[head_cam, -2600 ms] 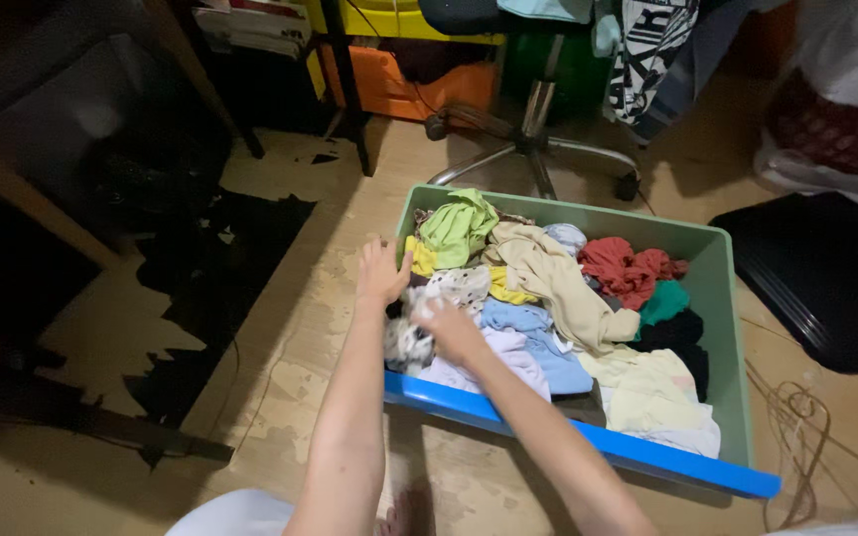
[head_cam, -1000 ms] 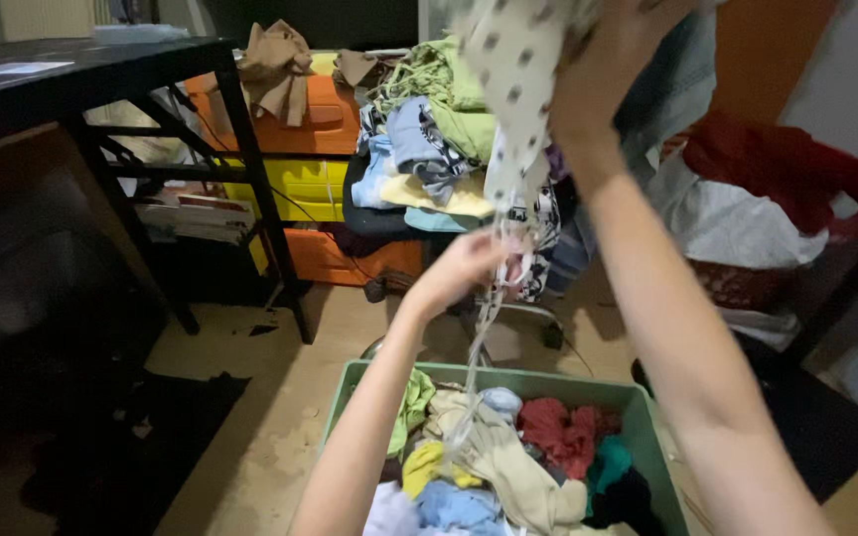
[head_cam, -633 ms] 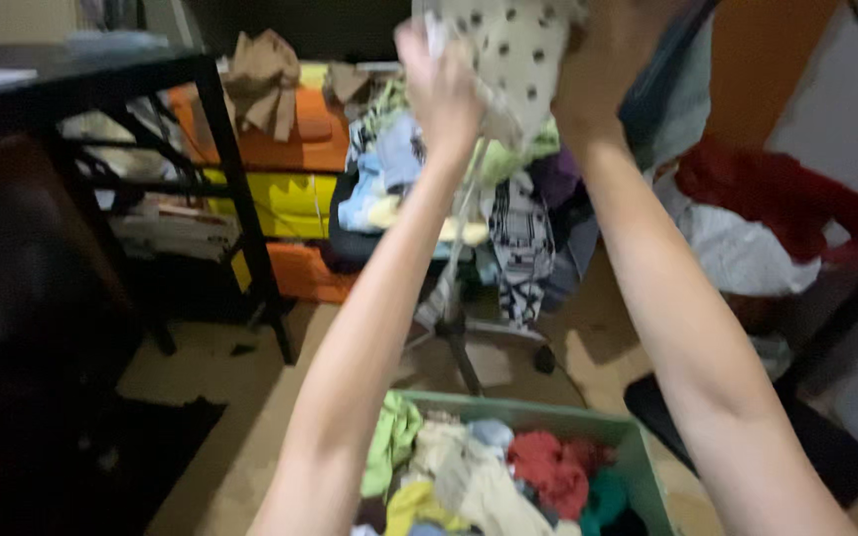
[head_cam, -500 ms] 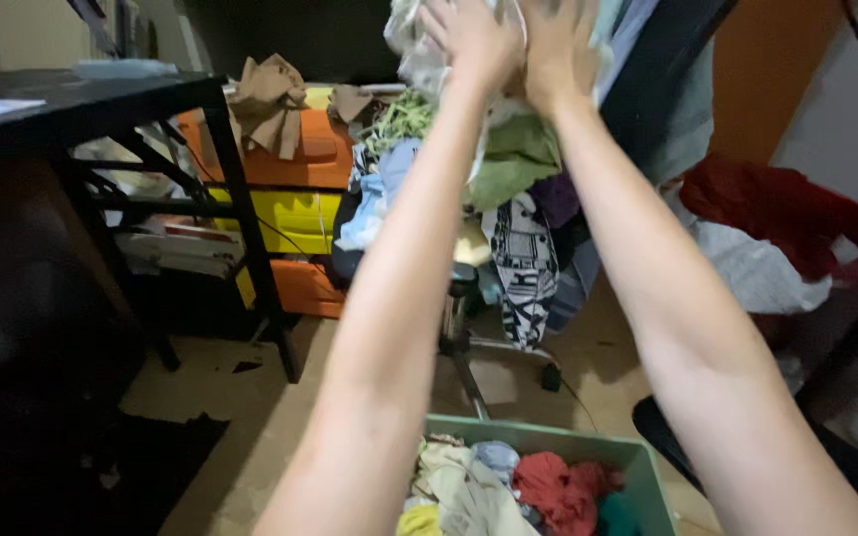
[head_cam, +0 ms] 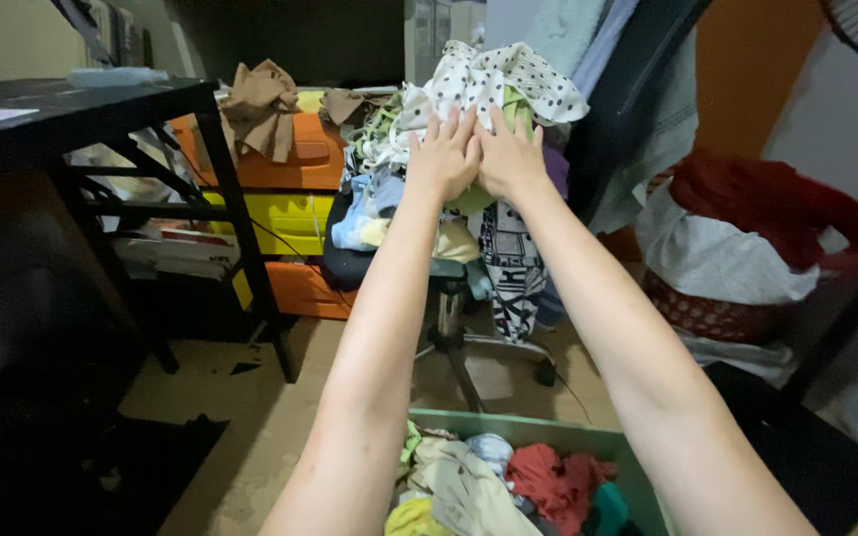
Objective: The person pulls a drawer full of clothes from a storage unit and places it on the floor. Sitting cross-legged, they pick up individual garments from the drawer and place them onto a nearby chair, continuing until the drawer is empty.
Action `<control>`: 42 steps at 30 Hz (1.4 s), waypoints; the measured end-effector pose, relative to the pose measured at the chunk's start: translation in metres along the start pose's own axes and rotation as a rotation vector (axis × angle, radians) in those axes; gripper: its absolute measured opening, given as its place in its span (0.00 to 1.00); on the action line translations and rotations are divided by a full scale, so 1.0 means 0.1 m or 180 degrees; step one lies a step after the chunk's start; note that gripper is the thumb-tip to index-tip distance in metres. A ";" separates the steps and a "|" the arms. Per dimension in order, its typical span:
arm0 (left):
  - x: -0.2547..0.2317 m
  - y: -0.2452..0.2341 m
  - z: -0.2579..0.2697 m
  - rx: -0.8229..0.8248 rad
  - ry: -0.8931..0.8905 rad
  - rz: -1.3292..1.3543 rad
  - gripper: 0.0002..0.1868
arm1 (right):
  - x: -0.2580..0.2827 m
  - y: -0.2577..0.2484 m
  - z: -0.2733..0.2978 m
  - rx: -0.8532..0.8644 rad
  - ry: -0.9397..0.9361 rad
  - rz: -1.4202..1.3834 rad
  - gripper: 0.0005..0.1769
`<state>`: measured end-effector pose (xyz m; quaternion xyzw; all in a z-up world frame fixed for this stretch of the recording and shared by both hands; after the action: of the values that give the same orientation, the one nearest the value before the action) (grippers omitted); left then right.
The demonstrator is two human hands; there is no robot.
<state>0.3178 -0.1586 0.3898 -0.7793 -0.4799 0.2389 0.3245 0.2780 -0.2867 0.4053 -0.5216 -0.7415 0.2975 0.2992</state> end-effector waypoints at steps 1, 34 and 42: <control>-0.01 -0.01 0.06 -0.0219 0.0055 -0.0059 0.33 | 0.04 -0.01 0.09 -0.0101 -0.0061 0.0000 0.34; -0.18 1.97 5.14 0.1068 0.0170 0.0131 0.33 | 0.58 1.78 4.75 0.1882 -0.0062 0.0106 0.36; -0.16 1.81 5.62 0.1737 0.0155 0.0228 0.33 | 0.79 1.86 5.26 0.2196 -0.0211 -0.0022 0.45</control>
<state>0.0343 -0.0772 -0.1221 -0.6850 -0.3620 0.3519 0.5252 -0.0300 -0.2272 -0.0626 -0.3773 -0.6083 0.5465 0.4347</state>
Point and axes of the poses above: each hand's wrist, its own z-axis away from the middle knuckle, its own y-axis out of the palm, x = y × z, the point moved 2 cm from there along -z, towards the middle knuckle, and after that the axes turned 9 degrees about -z, right-handed, at the moved point
